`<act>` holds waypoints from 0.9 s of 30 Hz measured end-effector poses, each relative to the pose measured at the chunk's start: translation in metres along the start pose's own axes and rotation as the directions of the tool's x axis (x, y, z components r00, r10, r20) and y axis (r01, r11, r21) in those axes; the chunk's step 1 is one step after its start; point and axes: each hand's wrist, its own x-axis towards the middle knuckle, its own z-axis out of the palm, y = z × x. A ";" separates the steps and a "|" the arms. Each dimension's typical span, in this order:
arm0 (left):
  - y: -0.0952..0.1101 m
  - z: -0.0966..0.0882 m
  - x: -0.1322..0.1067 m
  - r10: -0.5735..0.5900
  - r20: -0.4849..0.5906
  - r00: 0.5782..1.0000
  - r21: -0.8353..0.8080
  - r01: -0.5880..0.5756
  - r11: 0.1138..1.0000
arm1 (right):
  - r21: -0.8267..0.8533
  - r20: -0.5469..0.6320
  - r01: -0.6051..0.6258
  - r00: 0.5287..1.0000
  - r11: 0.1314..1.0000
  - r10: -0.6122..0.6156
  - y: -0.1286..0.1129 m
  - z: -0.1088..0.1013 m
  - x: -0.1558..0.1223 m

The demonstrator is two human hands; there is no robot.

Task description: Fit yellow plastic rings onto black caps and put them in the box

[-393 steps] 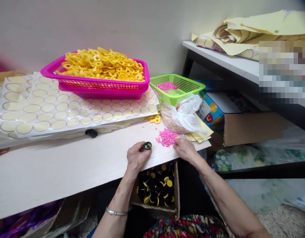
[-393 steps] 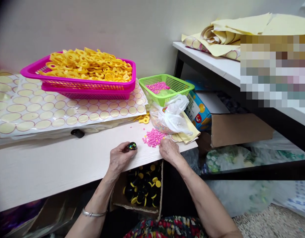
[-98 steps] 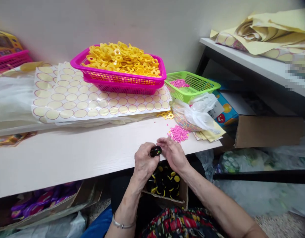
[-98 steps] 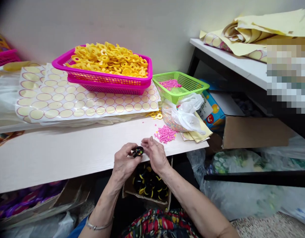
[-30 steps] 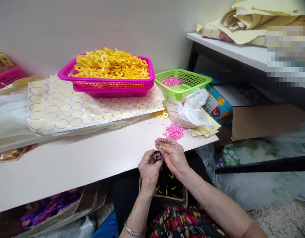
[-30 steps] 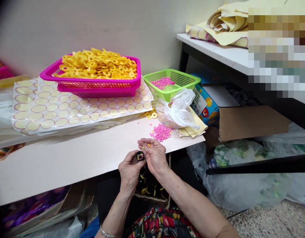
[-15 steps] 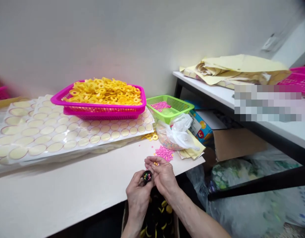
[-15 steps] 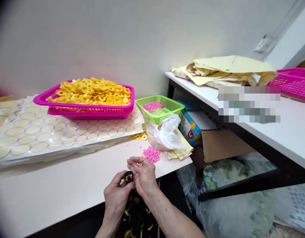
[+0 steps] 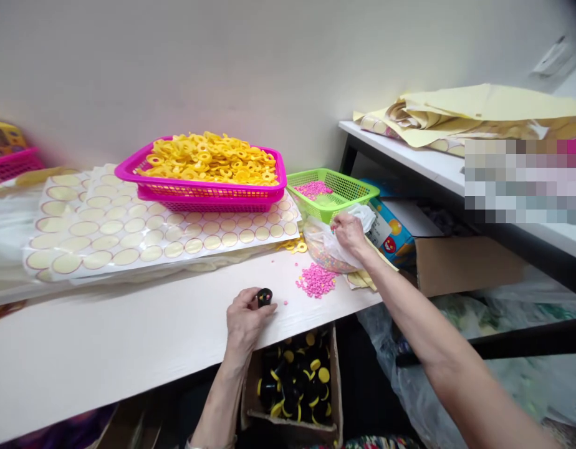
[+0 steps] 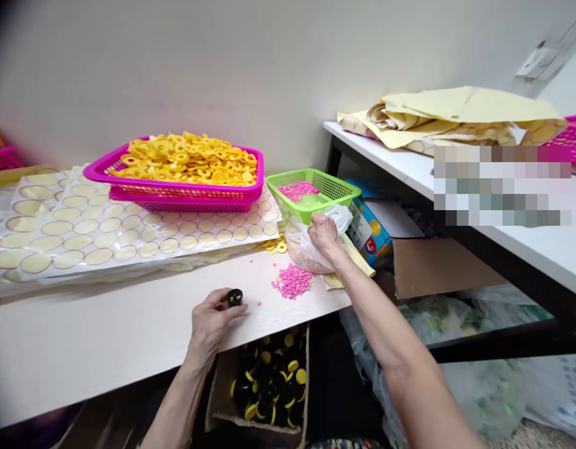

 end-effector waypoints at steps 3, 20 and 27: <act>-0.013 -0.001 0.004 0.125 0.088 0.988 0.156 -0.137 0.978 | -0.228 0.121 0.080 0.991 0.970 -0.053 0.004 -0.001 -0.002; -0.018 0.006 -0.007 0.177 0.128 0.976 0.268 -0.206 0.941 | -0.193 0.478 0.417 0.831 0.888 -0.286 -0.043 0.091 -0.154; -0.016 0.005 -0.009 0.240 0.183 0.954 0.273 -0.283 0.919 | 0.212 0.272 0.496 0.798 0.842 -0.538 -0.054 0.089 -0.142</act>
